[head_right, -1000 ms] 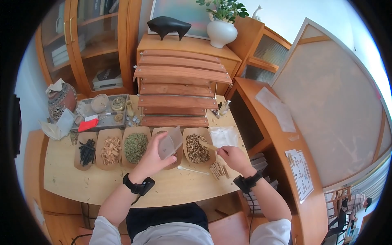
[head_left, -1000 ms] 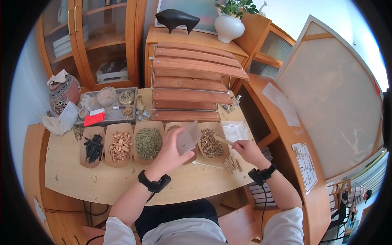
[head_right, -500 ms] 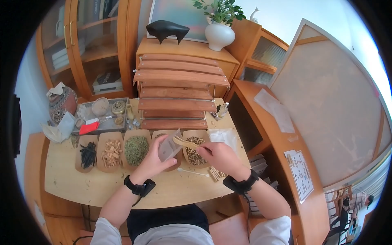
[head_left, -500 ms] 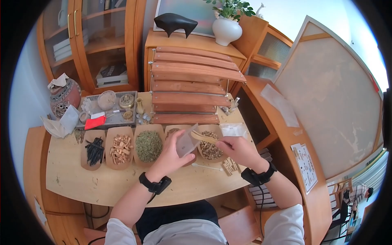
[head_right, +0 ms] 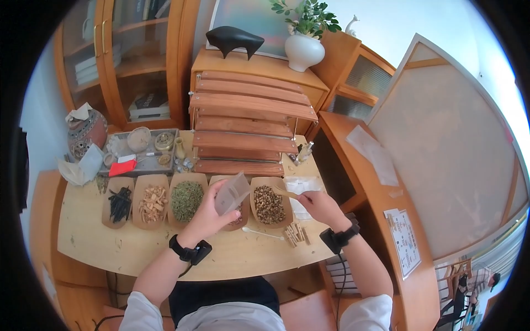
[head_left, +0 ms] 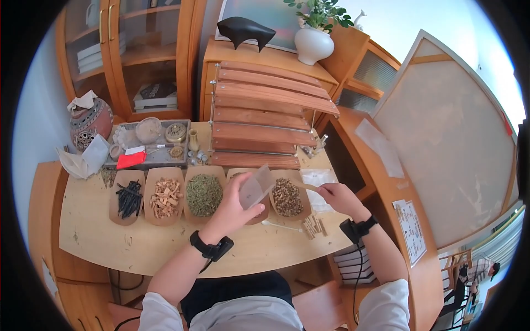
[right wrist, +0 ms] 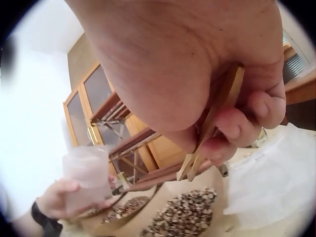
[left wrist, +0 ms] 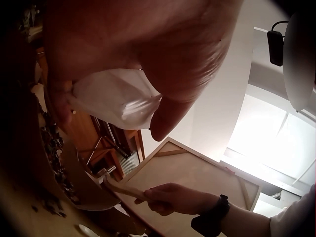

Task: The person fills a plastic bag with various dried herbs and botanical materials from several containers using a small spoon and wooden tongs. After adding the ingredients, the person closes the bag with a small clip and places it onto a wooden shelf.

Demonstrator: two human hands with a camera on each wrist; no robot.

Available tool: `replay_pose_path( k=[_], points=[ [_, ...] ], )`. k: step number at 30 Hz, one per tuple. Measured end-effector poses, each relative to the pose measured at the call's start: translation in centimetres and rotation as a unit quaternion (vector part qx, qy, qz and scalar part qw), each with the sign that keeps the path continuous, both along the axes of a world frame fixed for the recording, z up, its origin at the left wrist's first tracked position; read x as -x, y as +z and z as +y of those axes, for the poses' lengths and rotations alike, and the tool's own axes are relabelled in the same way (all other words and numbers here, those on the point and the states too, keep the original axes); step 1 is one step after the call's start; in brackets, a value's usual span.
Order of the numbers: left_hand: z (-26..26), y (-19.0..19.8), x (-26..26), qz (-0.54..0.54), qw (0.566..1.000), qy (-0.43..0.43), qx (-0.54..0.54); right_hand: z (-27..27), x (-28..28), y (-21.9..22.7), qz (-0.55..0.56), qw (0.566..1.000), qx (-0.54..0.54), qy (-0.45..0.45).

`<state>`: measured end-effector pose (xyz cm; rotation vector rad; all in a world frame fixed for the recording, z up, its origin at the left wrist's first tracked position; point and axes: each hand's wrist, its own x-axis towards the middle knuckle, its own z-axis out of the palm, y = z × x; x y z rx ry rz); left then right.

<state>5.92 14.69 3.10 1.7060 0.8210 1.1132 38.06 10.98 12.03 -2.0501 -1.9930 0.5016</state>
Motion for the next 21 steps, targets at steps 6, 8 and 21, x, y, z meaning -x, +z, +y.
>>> replay_pose_path(
  k=[6, 8, 21],
  points=[
    [0.0, 0.5, 0.1, -0.022, 1.0, -0.014, 0.008, 1.1, 0.4, -1.4, -0.084, 0.996, 0.025, -0.009],
    [0.1, 0.3, 0.2, -0.025, 1.0, -0.014, 0.007, 0.8, 0.6, -1.4, -0.053, 0.998, 0.044, 0.008],
    [0.1, 0.0, 0.1, -0.018, 1.0, -0.012, 0.018, 0.9, -1.3, -3.3, 0.0, 0.996, 0.09, -0.027]
  ],
)
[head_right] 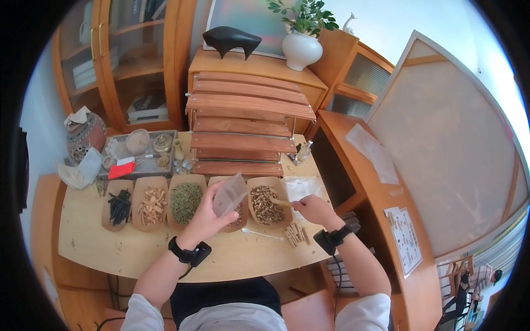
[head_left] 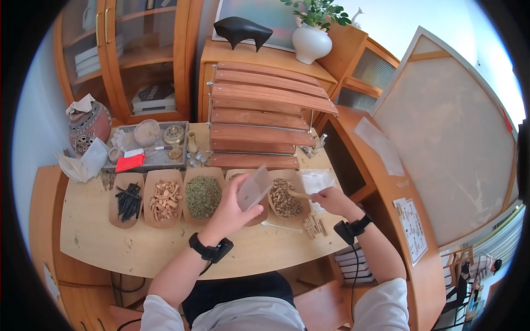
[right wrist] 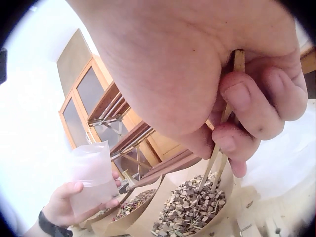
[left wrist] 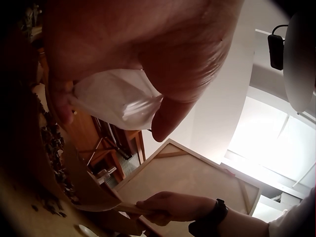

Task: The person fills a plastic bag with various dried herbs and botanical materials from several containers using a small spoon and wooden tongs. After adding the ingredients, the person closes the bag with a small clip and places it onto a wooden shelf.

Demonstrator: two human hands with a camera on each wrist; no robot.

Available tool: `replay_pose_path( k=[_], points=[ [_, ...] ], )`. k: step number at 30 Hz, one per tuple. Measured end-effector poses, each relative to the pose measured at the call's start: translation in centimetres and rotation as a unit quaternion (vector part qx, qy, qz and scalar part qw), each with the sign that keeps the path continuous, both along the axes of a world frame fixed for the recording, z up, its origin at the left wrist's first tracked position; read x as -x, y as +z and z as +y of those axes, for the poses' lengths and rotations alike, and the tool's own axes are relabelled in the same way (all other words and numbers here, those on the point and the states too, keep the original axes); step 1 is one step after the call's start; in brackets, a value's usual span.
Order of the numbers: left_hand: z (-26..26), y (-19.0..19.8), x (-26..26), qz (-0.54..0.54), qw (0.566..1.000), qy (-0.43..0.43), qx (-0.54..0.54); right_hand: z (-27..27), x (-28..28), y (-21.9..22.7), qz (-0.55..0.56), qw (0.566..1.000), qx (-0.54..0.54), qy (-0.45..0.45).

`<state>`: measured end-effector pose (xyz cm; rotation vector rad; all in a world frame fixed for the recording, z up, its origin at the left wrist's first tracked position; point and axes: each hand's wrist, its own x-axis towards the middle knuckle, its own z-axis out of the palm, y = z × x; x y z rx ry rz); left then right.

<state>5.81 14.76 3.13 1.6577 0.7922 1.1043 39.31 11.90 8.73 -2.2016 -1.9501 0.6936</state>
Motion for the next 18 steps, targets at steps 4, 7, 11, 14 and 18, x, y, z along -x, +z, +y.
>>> replay_pose_path(
  k=[4, 7, 11, 14, 18],
  points=[
    [0.0, 0.1, 0.1, -0.003, 1.0, 0.005, 0.001, -0.2, 2.2, 0.6, -0.031, 0.999, -0.031, 0.015],
    [-0.1, 0.3, 0.1, 0.009, 1.0, 0.01, -0.007, -1.0, 3.4, 0.5, -0.067, 0.994, -0.076, 0.041],
    [0.1, -0.1, 0.0, -0.001, 1.0, 0.004, 0.003, -1.9, 5.1, 0.5, -0.138, 0.985, -0.094, 0.044],
    [0.1, -0.4, 0.1, 0.004, 1.0, 0.009, 0.004, -2.0, 4.2, -0.3, -0.114, 0.985, -0.118, 0.053],
    [0.0, -0.1, 0.1, 0.025, 1.0, 0.017, -0.005, -2.1, 2.8, -0.3, -0.042, 0.989, -0.138, 0.025]
  ],
)
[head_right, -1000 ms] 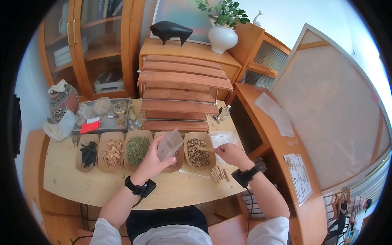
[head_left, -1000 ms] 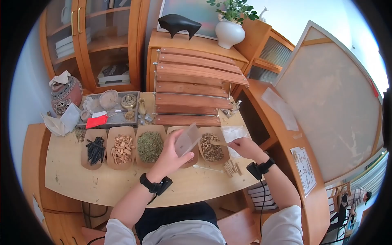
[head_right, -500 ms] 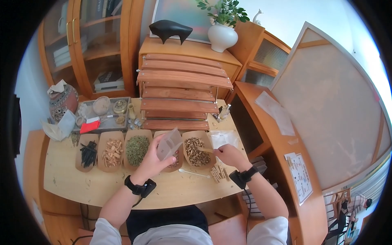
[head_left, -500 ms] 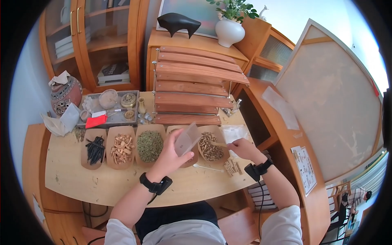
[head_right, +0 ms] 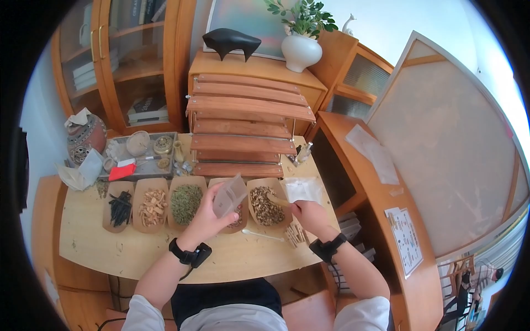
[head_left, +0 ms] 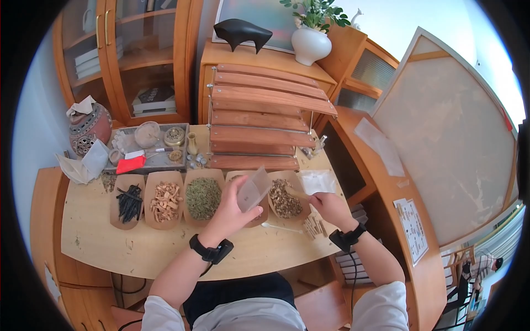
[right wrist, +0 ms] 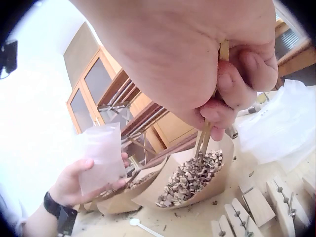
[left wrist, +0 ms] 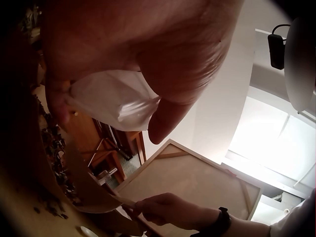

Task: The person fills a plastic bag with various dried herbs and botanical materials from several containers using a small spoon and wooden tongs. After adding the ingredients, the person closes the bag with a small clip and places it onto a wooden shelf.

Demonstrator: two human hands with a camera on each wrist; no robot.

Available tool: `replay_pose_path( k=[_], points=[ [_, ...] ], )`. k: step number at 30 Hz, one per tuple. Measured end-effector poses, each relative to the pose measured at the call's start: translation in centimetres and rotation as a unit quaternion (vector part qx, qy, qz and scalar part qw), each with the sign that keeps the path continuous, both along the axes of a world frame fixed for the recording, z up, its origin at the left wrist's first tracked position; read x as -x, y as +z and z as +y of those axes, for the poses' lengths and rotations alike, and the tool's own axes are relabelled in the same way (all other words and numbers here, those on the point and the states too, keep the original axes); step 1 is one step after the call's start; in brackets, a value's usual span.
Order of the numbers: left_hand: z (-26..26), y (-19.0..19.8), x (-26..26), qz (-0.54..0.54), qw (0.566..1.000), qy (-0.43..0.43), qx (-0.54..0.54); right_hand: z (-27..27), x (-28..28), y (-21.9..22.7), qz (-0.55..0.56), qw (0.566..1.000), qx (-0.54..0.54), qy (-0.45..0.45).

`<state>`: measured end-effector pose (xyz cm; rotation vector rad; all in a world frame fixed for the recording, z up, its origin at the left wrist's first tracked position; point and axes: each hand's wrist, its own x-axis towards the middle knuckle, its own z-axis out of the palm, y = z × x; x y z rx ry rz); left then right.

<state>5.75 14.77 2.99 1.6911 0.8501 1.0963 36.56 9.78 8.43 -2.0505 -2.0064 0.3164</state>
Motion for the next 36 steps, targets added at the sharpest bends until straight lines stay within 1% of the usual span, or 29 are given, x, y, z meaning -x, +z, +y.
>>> replay_pose_path(
  k=[2, 5, 8, 11, 14, 15, 18, 21, 24, 25, 28, 32, 36],
  points=[
    [0.0, 0.1, -0.1, 0.016, 1.0, 0.003, -0.01, -0.2, -0.4, 0.8, 0.063, 0.998, 0.003, 0.001],
    [0.0, -0.2, -0.1, 0.031, 0.999, 0.005, -0.022, -0.4, 0.2, 3.2, 0.094, 0.994, 0.039, -0.032],
    [0.0, -0.3, -0.1, 0.037, 0.999, 0.003, -0.016, -0.6, 1.6, 5.4, 0.172, 0.985, 0.018, 0.003],
    [-0.2, 0.1, -0.2, 0.044, 0.999, -0.005, -0.011, -0.9, 3.8, 7.4, 0.188, 0.982, 0.018, 0.024],
    [-0.2, 0.4, -0.1, 0.044, 0.999, -0.01, -0.004, -0.9, 5.6, 7.9, 0.199, 0.978, 0.031, 0.06],
    [-0.3, 0.4, -0.1, 0.041, 0.999, -0.014, -0.002, -1.1, 6.5, 8.8, 0.168, 0.983, 0.049, 0.055],
    [-0.3, 0.4, -0.1, 0.034, 0.999, -0.022, 0.001, -1.0, 6.8, 8.2, 0.171, 0.982, 0.047, 0.063],
    [-0.2, 0.1, 0.0, 0.03, 0.999, -0.02, -0.006, -1.3, 5.9, 8.0, 0.22, 0.973, 0.017, 0.067],
    [0.0, -0.4, 0.0, 0.006, 1.0, -0.008, -0.013, -1.8, 4.2, 8.2, 0.224, 0.974, 0.016, 0.02],
    [0.0, -0.5, -0.1, -0.006, 1.0, -0.004, -0.014, -1.7, 3.2, 7.7, 0.206, 0.978, 0.019, 0.008],
    [-0.2, 0.2, 0.0, 0.002, 1.0, 0.005, -0.005, -2.0, 1.9, 6.7, 0.072, 0.992, 0.1, 0.0],
    [-0.2, 0.3, 0.0, -0.007, 1.0, -0.001, 0.011, -2.3, 1.6, 4.0, 0.027, 0.992, 0.112, 0.058],
    [-0.1, 0.2, 0.0, -0.013, 1.0, -0.003, 0.014, -2.2, 2.8, 3.1, 0.026, 0.993, 0.102, 0.052]
  ],
)
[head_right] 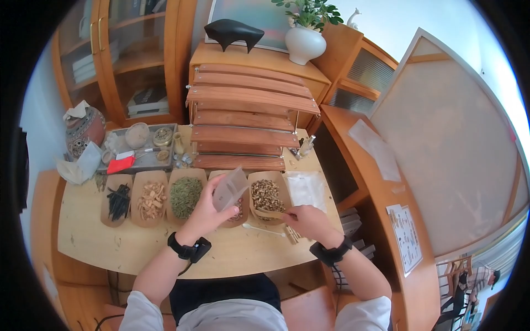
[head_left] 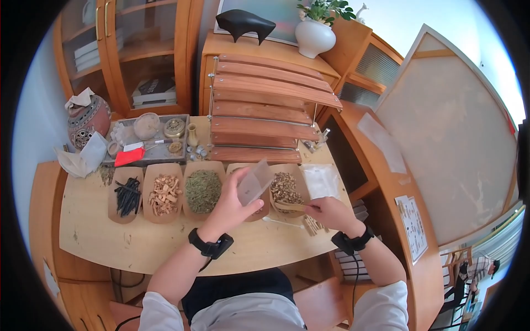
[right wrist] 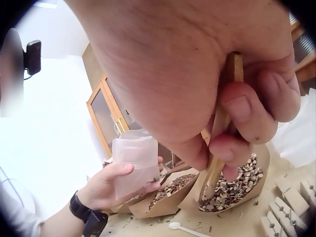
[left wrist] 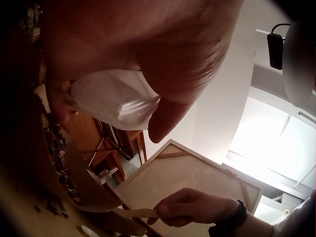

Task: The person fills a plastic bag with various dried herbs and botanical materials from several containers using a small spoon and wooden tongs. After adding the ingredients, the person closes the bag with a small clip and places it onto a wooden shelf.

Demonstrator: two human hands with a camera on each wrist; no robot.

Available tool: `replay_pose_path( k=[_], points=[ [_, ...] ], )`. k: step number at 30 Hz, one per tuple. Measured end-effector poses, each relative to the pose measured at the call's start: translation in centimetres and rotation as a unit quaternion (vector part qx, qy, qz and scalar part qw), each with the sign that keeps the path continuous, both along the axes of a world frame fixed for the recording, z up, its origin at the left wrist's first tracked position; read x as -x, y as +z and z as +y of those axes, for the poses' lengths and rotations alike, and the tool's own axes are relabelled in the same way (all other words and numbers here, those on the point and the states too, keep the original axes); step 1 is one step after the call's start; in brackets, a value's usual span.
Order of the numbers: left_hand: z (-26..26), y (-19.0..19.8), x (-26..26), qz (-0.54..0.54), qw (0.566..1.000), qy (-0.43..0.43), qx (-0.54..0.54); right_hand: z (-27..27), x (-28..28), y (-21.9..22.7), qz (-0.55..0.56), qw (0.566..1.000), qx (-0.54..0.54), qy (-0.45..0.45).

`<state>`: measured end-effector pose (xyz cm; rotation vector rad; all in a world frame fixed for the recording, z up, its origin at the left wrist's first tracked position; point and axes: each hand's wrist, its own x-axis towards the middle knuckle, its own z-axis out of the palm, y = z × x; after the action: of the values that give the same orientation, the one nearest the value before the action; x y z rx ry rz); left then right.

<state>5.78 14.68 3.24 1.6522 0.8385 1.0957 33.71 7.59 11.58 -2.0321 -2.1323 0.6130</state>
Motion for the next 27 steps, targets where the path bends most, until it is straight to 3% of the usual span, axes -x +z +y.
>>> replay_pose_path(
  k=[6, 9, 18, 27],
  points=[
    [0.1, -0.1, 0.1, -0.005, 1.0, 0.0, 0.003, -0.2, -0.5, 1.5, 0.021, 0.999, -0.004, -0.036],
    [0.0, -0.2, 0.1, -0.004, 1.0, 0.002, -0.001, 0.0, -2.7, 1.8, -0.004, 0.994, 0.024, -0.106],
    [0.1, 0.1, 0.2, -0.003, 1.0, 0.0, -0.007, 2.4, -3.9, -1.9, 0.13, 0.974, 0.119, -0.146],
    [0.0, 0.2, 0.2, 0.015, 1.0, 0.01, -0.015, 2.8, -1.7, -2.3, 0.014, 0.997, 0.008, -0.078]
  ],
)
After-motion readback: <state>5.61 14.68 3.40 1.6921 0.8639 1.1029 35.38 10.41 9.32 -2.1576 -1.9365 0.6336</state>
